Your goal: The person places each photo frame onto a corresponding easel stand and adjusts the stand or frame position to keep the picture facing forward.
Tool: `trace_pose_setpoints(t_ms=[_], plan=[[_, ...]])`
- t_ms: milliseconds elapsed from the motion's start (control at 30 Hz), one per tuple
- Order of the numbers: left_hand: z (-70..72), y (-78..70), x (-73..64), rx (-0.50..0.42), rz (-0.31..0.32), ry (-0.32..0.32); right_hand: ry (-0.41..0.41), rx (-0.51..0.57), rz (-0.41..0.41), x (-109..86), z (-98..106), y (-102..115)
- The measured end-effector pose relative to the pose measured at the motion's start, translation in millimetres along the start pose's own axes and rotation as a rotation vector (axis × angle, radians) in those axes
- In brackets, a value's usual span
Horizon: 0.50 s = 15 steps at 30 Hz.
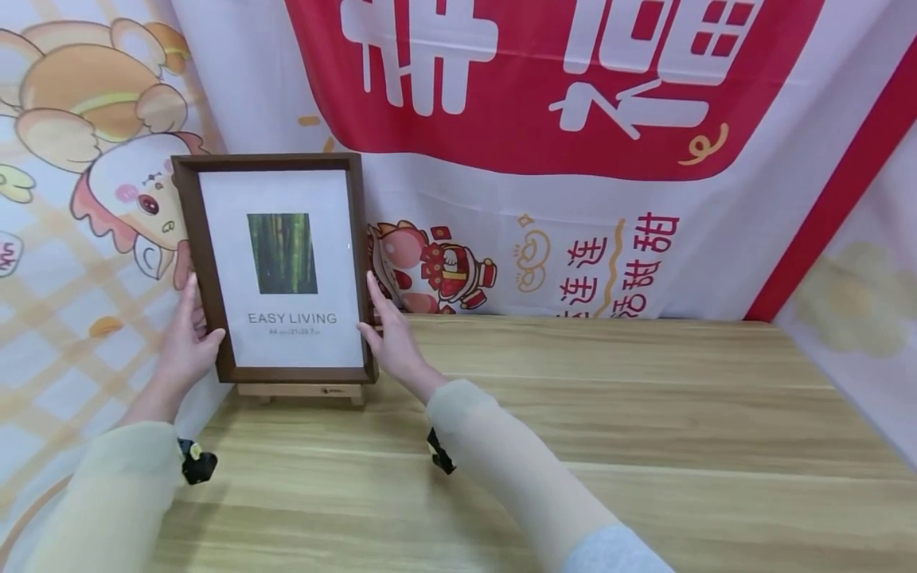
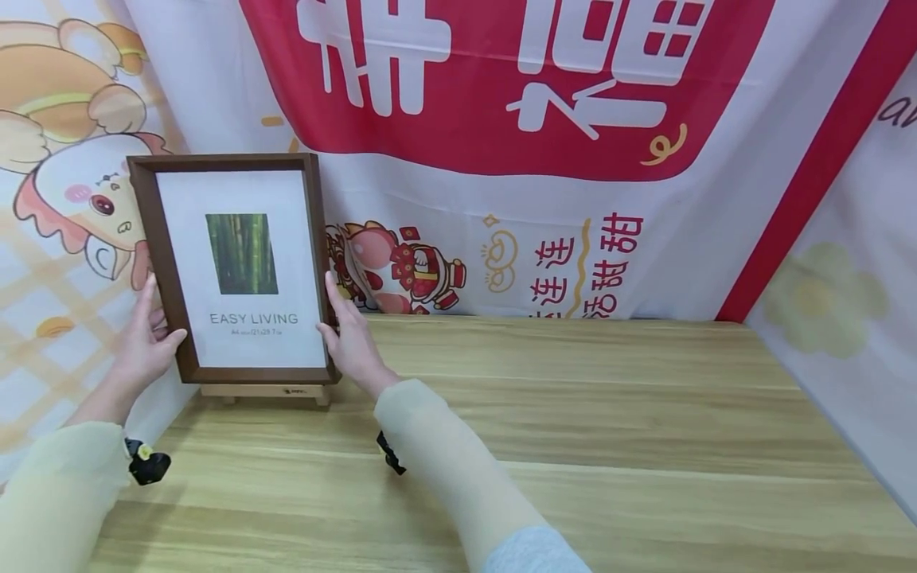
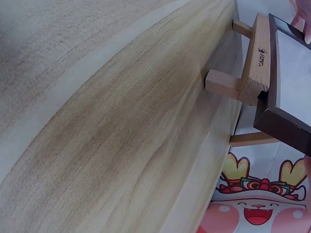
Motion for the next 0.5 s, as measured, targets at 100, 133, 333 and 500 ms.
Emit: trace_pose_setpoints(t_ms=[100,133,333,500], plan=[[-0.8,-1.1,1.9,-0.001,0.007,-0.008,0.006,0.005,-0.023,0.4,2.5,-0.8],[-1.3,-1.3,2.6,0.0,0.009,-0.011,0.008,0.006,-0.031,0.5,3.4,-1.9],[-4.6,-0.5,-1.8,-0.026,-0.02,-0.007,0.041,-0.014,-0.072,-7.0,6.4,-11.6],[-9.1,8.2,-23.4,-0.075,-0.062,0.023,0.064,0.092,-0.133,-31.0,-4.7,-21.0]])
Point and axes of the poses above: each hand's wrist, its own x-axis towards the middle knuckle, its own z-axis out of the back of the hand, y = z × x, the point moved 8 cm from there along x, towards the middle knuckle, and after that the axes turned 12 degrees about x, right-handed, at the moved point
